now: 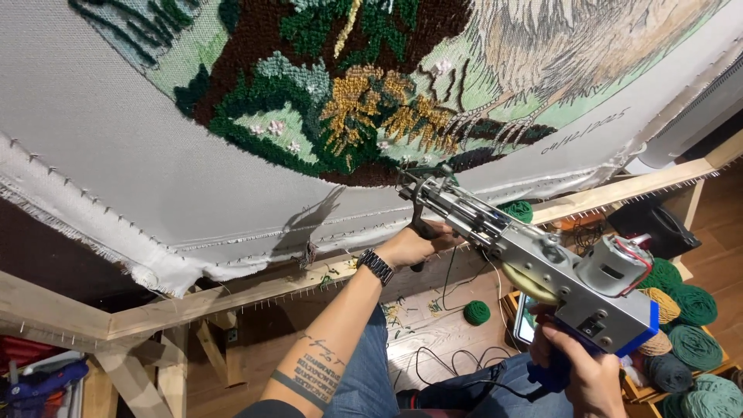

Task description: Using a tufting gun to create a patterned rug on a vertical frame.

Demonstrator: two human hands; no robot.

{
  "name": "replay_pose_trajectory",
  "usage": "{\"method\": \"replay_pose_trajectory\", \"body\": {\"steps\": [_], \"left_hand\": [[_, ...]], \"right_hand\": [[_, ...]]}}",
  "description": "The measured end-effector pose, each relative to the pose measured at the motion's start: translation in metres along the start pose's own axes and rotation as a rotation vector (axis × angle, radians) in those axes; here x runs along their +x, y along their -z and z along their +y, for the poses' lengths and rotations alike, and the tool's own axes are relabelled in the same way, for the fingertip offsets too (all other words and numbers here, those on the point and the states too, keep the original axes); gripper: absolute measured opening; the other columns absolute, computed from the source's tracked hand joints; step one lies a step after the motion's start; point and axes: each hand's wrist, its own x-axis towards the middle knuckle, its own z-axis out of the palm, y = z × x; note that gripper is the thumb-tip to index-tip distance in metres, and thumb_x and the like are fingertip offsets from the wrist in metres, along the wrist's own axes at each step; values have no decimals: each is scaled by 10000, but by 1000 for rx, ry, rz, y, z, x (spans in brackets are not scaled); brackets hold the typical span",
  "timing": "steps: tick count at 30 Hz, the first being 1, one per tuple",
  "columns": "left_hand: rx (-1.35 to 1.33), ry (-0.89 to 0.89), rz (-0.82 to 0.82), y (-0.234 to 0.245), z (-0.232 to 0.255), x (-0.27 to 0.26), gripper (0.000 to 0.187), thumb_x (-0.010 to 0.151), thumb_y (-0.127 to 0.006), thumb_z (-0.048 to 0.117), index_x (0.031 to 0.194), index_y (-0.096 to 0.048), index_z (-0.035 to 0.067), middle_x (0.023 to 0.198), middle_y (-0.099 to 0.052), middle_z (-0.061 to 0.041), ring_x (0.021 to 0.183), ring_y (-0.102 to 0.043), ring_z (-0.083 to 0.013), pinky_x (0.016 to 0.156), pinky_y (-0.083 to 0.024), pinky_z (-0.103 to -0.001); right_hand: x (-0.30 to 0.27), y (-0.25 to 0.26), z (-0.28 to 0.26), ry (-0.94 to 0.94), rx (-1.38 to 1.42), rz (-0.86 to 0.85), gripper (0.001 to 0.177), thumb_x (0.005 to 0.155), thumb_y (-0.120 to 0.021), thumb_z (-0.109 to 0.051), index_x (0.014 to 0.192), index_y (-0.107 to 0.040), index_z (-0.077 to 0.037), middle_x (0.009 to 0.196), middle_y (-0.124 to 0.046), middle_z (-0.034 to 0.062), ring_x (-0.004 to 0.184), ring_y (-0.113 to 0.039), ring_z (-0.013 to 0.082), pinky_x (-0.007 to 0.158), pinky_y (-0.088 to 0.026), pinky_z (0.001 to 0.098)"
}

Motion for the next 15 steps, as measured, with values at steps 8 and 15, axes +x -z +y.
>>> {"method": "replay_pose_trajectory", "body": {"steps": [8, 15], "left_hand": [[27, -2, -2, 4, 17, -23, 402, 892, -730, 374, 1214, -752, 134, 1325, -712, -14, 788, -581, -102, 635, -498, -257], [349, -225, -126, 18, 5, -11, 297, 952, -646, 469, 1101, -823, 281, 1322, -764, -36, 1413, -599, -219, 1200, -430, -362]], "right_hand": [[5, 0, 3, -24, -23, 47, 306, 962, -622, -157, 780, -445, 14, 606, -438, 147, 487, -413, 272, 487, -371, 414], [5, -7, 5, -23, -51, 83, 327, 970, -625, -148, 744, -460, 21, 588, -451, 156, 487, -427, 278, 491, -385, 416]]}}
